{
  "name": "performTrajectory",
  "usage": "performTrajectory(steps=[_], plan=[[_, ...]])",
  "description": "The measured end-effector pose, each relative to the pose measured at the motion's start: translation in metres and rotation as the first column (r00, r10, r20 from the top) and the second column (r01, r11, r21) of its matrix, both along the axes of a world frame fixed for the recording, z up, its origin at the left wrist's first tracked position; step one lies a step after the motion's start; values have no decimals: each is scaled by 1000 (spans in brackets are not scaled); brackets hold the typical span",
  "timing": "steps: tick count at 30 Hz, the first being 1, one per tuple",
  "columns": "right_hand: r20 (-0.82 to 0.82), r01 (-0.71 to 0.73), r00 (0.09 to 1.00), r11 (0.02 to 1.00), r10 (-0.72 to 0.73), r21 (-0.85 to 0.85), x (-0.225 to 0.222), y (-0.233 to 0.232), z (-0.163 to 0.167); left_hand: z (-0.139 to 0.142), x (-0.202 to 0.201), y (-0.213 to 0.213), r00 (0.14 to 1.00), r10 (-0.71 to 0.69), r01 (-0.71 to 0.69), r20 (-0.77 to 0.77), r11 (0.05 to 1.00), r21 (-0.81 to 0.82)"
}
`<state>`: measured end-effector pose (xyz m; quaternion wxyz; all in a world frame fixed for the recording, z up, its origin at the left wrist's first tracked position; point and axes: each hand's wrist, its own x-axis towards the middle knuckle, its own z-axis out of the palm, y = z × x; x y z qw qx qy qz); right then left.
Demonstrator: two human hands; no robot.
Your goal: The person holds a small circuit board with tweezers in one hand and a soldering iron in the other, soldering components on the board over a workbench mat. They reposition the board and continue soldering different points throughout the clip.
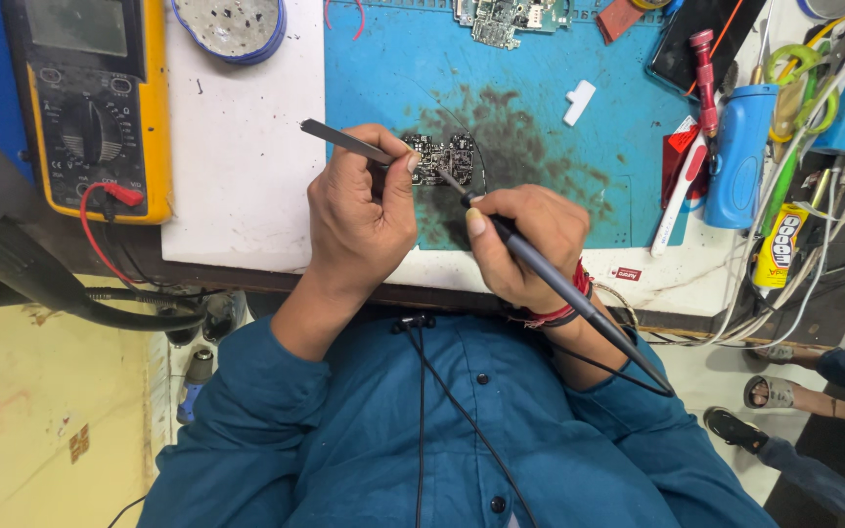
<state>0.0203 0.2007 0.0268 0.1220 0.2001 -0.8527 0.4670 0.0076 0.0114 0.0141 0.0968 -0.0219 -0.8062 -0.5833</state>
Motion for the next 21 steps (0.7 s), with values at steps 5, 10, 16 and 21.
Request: performTrajectory(steps=[5, 10, 16, 21], plan=[[-76, 6, 997, 994, 3, 111, -8, -2, 2, -3, -2, -1, 1000, 0, 0, -27, 1000, -6], [-77, -1, 997, 945, 27, 328, -16, -12, 4, -7, -7, -1, 998, 15, -13, -62, 1000, 21], [-108, 56, 994, 926, -16, 374, -20, -15, 3, -8, -9, -1, 998, 39, -35, -49, 996, 85], [-142, 84, 989, 928, -34, 362, -20, -13, 0, -1, 4, -9, 997, 18, -17, -77, 1000, 8]])
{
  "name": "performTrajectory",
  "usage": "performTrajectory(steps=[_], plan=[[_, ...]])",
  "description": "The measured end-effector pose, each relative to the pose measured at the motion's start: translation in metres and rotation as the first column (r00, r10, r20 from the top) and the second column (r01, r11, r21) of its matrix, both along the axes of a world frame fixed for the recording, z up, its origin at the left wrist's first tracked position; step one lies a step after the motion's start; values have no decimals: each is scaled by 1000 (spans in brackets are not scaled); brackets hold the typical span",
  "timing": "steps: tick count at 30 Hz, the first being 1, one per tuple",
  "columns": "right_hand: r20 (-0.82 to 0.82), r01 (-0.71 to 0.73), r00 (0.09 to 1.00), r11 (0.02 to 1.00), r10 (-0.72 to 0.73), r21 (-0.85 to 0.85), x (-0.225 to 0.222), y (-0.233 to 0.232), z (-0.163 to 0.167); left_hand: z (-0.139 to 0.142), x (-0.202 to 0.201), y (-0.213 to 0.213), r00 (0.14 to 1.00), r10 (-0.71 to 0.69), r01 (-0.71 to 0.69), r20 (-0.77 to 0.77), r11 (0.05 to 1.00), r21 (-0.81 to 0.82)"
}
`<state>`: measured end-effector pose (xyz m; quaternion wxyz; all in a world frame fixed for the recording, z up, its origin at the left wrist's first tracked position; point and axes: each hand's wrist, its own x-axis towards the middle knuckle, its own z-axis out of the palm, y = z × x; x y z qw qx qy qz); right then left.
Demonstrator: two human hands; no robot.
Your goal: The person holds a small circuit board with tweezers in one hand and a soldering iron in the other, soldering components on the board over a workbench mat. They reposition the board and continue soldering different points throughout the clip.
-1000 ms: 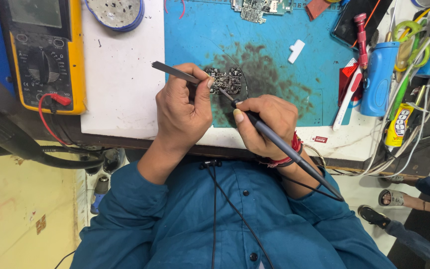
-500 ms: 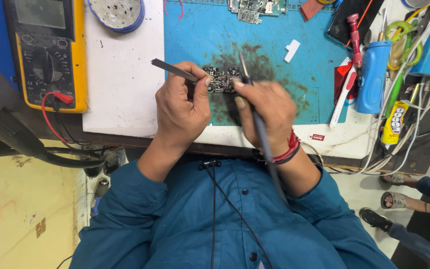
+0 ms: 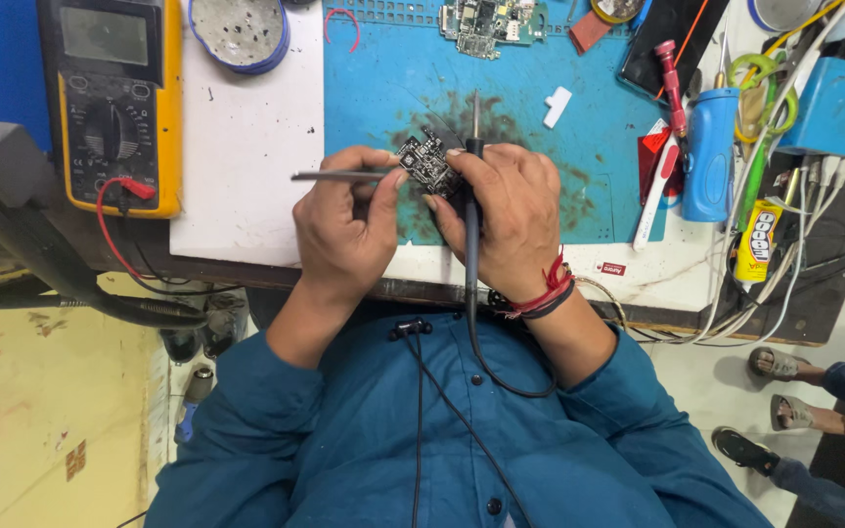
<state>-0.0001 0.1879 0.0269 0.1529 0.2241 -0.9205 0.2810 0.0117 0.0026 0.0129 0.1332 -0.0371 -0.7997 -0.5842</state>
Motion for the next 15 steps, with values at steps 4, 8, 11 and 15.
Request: performTrajectory(steps=[4, 8, 11, 15], plan=[[5, -12, 1000, 1000, 12, 2, 1, 0, -1, 7, 12, -11, 990, 40, -21, 135, 990, -141], [6, -19, 1000, 1000, 19, 11, -1, -1, 0, 11, 18, -19, 999, -30, 34, 25, 989, -142], [9, -24, 1000, 1000, 24, 13, 0, -1, 0, 11, 19, -22, 996, -79, 70, -44, 983, -170], [16, -28, 999, 1000, 28, -3, -1, -1, 1, 13, 12, -28, 996, -80, 69, -48, 977, -203]])
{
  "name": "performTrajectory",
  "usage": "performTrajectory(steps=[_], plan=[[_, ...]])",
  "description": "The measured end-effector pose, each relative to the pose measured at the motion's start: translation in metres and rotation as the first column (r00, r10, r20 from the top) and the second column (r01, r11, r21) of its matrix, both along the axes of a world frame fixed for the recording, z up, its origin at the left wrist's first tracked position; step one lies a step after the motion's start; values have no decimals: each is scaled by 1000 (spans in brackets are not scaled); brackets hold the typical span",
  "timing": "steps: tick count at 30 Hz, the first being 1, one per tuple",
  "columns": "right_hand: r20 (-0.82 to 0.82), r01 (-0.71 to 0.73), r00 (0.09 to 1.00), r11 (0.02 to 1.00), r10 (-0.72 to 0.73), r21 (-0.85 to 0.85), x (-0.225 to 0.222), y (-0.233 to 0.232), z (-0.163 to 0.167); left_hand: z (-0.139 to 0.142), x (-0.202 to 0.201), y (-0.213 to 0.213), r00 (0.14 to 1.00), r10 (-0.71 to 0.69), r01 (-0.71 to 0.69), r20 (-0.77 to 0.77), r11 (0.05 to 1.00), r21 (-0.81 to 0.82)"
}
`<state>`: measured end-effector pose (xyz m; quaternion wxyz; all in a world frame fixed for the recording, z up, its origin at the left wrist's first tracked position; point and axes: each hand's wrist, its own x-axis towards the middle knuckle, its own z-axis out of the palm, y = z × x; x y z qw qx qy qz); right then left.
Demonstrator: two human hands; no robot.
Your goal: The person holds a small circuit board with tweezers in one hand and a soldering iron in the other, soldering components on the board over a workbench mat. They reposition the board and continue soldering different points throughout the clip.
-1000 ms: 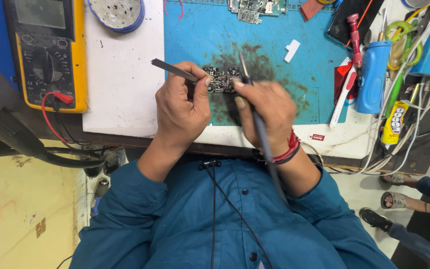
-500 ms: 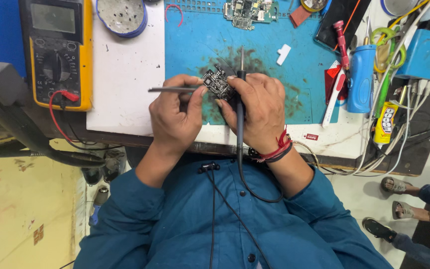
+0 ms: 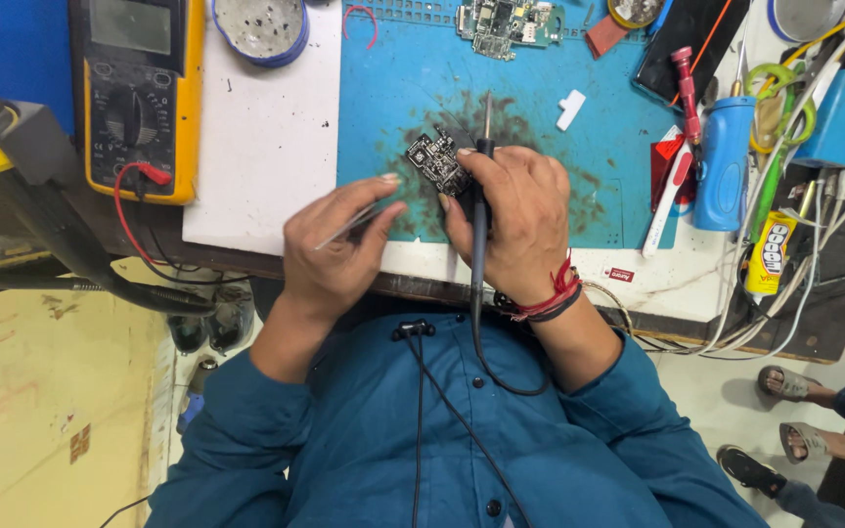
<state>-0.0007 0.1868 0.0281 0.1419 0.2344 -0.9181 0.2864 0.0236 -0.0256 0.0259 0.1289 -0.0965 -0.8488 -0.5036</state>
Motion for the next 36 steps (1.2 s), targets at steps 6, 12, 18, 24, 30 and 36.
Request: performTrajectory(steps=[6, 12, 18, 24, 30, 36], plan=[[-9, -7, 1000, 1000, 7, -22, 3, 0, 0, -8, -27, -33, 971, 239, -228, -21, 947, 225], [4, 2, 1000, 999, -2, -42, 4, 0, 1, -16, -65, -64, 935, 283, -260, -214, 957, 131], [4, 10, 1000, 999, -10, -49, 4, 1, 0, -27, -79, -68, 941, 251, -215, -227, 962, 170], [15, 5, 1000, 998, -4, -57, 4, 1, 1, -26, -84, -68, 948, 247, -192, -199, 946, 261], [21, 5, 1000, 999, -4, -46, 5, 1, 0, -19, -90, -66, 953, 229, -174, -198, 949, 261], [27, 12, 1000, 999, -11, -50, 5, 1, -1, -17, -93, -66, 951, 217, -169, -220, 961, 218]])
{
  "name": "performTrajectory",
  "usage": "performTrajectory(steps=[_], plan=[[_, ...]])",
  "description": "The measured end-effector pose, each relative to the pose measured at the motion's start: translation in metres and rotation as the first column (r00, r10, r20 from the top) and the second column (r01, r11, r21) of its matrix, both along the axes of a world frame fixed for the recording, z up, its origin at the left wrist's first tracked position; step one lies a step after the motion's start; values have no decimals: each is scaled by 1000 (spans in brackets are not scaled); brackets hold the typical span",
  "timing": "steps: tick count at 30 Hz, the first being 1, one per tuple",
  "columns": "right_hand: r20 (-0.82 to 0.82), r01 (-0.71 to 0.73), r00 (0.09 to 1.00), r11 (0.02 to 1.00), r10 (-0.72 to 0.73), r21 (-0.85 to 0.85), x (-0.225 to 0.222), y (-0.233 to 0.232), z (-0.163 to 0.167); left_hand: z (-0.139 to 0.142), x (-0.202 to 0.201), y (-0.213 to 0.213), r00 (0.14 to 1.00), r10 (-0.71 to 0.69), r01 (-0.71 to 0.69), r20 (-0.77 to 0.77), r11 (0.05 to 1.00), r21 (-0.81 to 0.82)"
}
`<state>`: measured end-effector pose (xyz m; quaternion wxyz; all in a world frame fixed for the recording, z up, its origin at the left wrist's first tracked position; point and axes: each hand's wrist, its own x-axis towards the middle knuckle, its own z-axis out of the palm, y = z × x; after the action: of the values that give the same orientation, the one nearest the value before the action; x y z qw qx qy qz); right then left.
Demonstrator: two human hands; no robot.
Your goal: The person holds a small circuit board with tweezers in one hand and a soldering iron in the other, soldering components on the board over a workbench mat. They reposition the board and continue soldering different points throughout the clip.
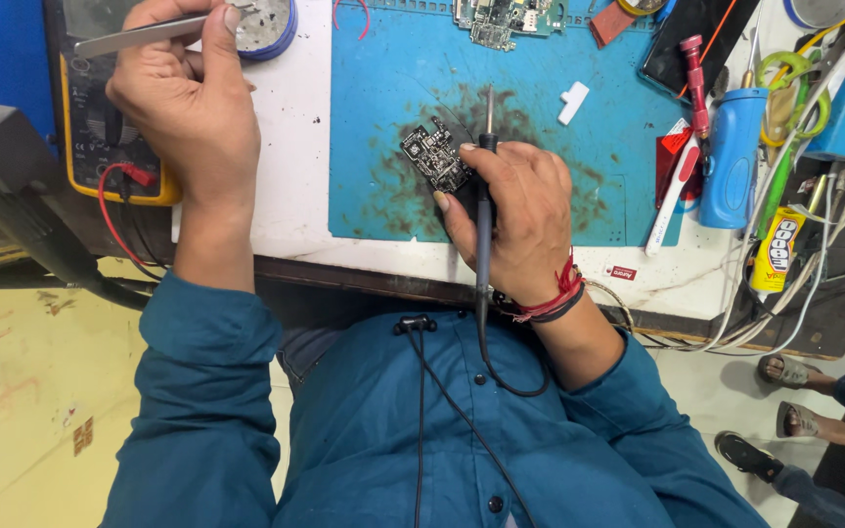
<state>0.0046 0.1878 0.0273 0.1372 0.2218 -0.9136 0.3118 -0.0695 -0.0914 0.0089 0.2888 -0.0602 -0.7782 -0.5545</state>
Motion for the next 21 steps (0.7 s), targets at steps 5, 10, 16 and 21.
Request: performTrajectory(steps=[5, 10, 16, 21], plan=[[-1, -2, 1000, 1000, 2, -3, 0, 0, 0, -2, 1, -1, 1000, -4, 5, 20, 1000, -8], [7, -1, 1000, 1000, 1, -10, 1, 0, 0, -4, -1, -3, 999, 23, -30, -43, 988, -150], [-1, 4, 1000, 1000, -4, -11, 0, -1, 0, -14, -2, -4, 1000, -8, 8, -29, 1000, -2], [-5, 20, 1000, 1000, -20, -21, 1, 1, -3, -19, -1, -4, 999, -1, 5, -47, 995, 99]])
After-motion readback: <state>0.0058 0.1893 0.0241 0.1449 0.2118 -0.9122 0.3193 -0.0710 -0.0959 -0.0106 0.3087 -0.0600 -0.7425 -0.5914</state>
